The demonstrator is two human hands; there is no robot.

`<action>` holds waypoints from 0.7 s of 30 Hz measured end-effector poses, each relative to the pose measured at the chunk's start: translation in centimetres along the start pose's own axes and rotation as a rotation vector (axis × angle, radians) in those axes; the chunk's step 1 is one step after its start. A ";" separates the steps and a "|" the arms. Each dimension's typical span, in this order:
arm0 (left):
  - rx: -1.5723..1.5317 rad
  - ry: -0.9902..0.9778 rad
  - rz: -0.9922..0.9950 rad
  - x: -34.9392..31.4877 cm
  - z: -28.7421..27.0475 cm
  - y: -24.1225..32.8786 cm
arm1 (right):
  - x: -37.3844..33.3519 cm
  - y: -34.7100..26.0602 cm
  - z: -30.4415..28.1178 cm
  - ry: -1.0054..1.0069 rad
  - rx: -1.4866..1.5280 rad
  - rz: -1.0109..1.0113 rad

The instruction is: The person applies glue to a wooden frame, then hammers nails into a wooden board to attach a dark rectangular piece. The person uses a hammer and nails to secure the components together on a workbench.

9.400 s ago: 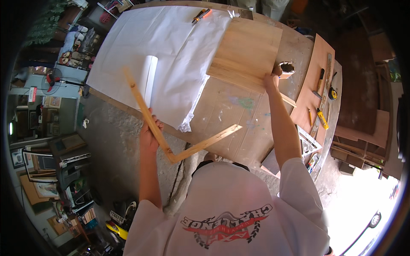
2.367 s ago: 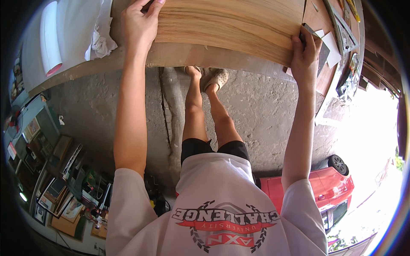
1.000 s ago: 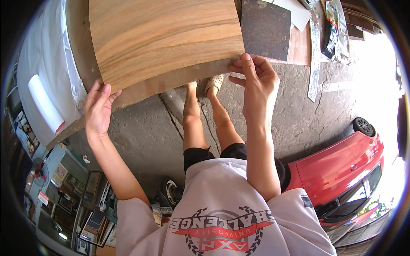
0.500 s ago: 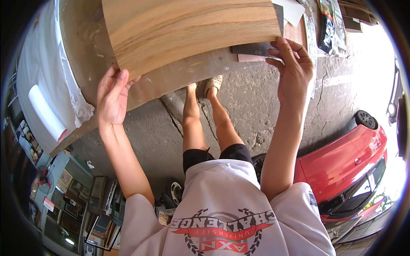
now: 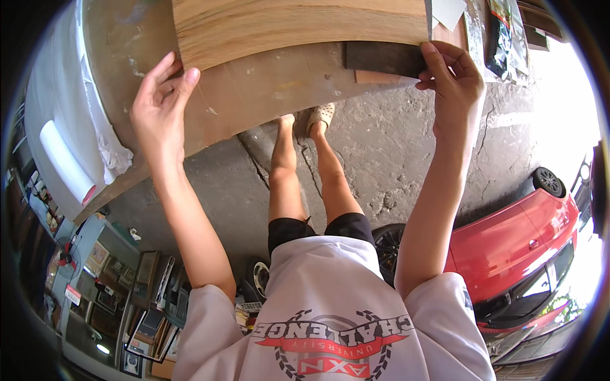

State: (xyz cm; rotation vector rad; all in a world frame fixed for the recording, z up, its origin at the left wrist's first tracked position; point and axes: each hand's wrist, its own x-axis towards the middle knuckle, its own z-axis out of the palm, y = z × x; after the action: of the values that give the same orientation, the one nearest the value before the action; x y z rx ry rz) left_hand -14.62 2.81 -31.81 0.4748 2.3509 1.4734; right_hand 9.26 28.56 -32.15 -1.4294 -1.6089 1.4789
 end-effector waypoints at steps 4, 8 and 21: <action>0.283 0.196 0.083 -2.0 2.2 -1.9 | 0.2 0.5 -0.2 -0.034 -0.001 -0.104; 0.132 0.330 0.238 -1.9 3.3 -3.1 | 0.5 1.0 -0.6 -0.067 0.035 -0.114; 0.211 0.405 0.241 -1.9 3.3 -3.3 | 0.4 1.4 -1.3 -0.084 -0.127 -0.253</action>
State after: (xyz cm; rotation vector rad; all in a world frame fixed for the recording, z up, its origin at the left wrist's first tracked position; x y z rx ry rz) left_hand -11.80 3.24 -36.00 0.5748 2.8725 1.5514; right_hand 10.78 29.23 -33.23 -1.1892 -1.8873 1.3268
